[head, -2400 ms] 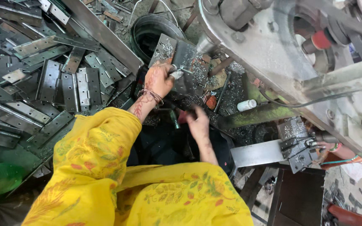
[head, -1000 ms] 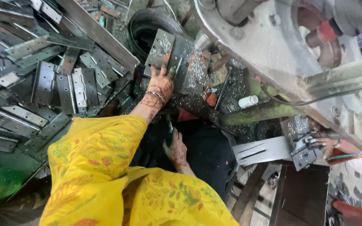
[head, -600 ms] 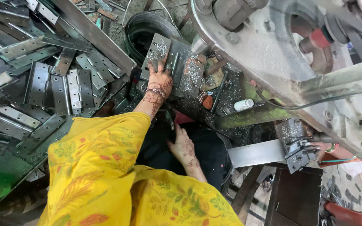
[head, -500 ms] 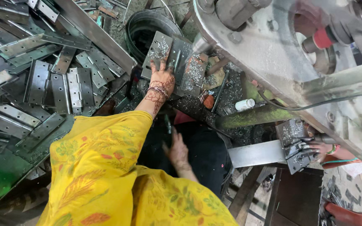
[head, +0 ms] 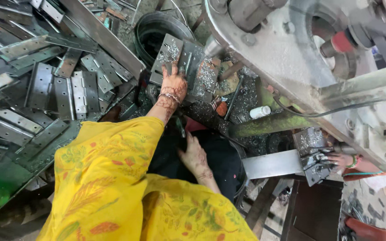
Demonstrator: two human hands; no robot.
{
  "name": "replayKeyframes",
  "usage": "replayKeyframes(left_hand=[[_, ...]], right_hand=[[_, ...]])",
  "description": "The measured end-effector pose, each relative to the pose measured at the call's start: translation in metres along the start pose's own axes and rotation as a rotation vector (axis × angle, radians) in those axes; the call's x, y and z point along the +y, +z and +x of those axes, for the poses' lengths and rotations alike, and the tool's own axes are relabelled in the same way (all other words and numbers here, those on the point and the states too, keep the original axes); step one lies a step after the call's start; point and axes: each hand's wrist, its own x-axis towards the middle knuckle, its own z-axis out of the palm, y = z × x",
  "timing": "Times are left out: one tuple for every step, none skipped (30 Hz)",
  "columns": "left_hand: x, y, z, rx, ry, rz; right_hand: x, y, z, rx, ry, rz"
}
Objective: The person repeatedly picks up metal hinge pieces from a pile, places them into a press machine, and operates the lever to process them. The person then removes the processed pieces and places them into a bucket.
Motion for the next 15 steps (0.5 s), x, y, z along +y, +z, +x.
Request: replayKeyframes(left_hand=[[0.000, 0.000, 0.005, 0.003, -0.009, -0.024], [-0.001, -0.002, 0.013, 0.011, -0.018, -0.045], [0.000, -0.004, 0.020, 0.017, -0.022, -0.046], [-0.001, -0.004, 0.024, 0.017, -0.029, -0.046], [-0.001, -0.004, 0.027, 0.017, -0.037, -0.047], [0.000, -0.003, 0.028, 0.034, -0.035, -0.039], [0.001, -0.002, 0.030, 0.051, -0.034, -0.031], [0.002, -0.002, 0.030, 0.066, -0.030, -0.021], [0.002, -0.002, 0.029, 0.043, -0.027, -0.019], [-0.001, -0.006, 0.031, 0.026, -0.028, -0.013], [-0.002, -0.009, 0.032, 0.010, -0.028, -0.007], [-0.002, -0.008, 0.023, -0.023, -0.021, 0.017], [-0.004, -0.006, 0.013, -0.056, -0.014, 0.040], [-0.002, -0.009, 0.012, -0.067, -0.005, 0.061], [-0.002, -0.010, 0.009, -0.094, 0.006, 0.068]], right_hand=[[0.001, -0.009, 0.002, -0.032, 0.003, -0.015], [0.000, -0.014, 0.006, -0.032, -0.004, -0.032], [0.000, -0.015, 0.009, -0.031, -0.011, -0.049], [-0.001, -0.011, 0.010, -0.037, -0.019, -0.065], [-0.001, -0.004, 0.009, 0.006, -0.013, -0.054], [-0.002, 0.009, 0.004, 0.045, -0.006, -0.043], [-0.001, 0.023, -0.001, 0.084, 0.000, -0.032], [-0.001, 0.039, -0.005, 0.095, 0.012, -0.004], [0.000, 0.054, -0.007, 0.114, 0.023, 0.019], [0.003, 0.063, -0.002, 0.130, 0.019, 0.043], [0.007, 0.071, 0.000, 0.134, 0.023, 0.054], [0.010, 0.079, -0.006, 0.119, 0.036, 0.070], [0.011, 0.086, -0.011, 0.106, 0.047, 0.082], [0.014, 0.087, -0.009, 0.111, 0.048, 0.084], [0.016, 0.086, -0.007, 0.112, 0.049, 0.091]])
